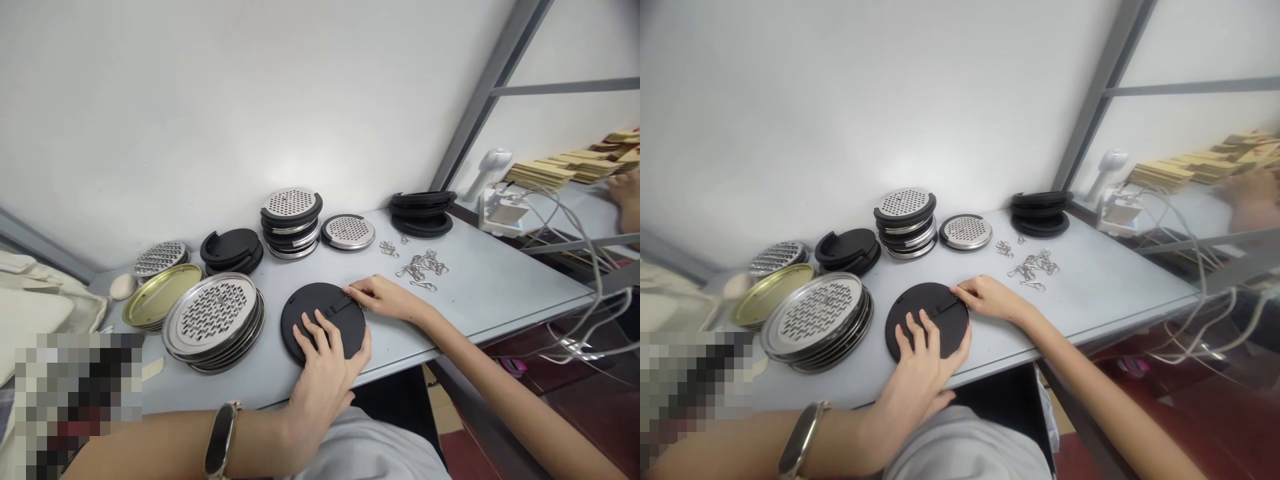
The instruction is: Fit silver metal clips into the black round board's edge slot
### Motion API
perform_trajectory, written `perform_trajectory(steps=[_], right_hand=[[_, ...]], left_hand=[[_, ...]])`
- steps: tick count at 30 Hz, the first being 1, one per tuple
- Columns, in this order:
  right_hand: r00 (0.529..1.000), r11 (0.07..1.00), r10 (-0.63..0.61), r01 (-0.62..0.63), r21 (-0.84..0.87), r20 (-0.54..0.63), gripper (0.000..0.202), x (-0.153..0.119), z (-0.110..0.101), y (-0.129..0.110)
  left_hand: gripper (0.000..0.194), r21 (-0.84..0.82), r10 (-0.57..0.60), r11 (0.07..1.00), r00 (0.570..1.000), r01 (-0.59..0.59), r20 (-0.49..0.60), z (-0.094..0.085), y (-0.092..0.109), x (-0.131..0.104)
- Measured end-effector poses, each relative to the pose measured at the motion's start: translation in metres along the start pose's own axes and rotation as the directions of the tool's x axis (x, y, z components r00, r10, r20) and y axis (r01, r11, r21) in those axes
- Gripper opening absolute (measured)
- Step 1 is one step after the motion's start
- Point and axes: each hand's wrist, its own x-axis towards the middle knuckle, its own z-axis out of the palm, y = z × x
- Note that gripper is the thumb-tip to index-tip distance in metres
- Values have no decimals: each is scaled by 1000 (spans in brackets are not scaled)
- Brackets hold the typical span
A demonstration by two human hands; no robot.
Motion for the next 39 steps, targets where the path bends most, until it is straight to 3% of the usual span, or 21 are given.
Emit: perform_trajectory(steps=[20,30,39], right_hand=[[999,1000,-15,15,5,37,43,0,-1,0],[999,1000,-12,13,-25,51,42,-2,-4,-4],[998,999,-18,20,-27,67,41,-2,-5,-3]], left_hand=[[92,22,31,999,999,-31,7,-5,-1,5],[93,21,10,1000,997,-8,-81,8,2,3],[94,23,5,1000,999,-4,-53,7,3,4]])
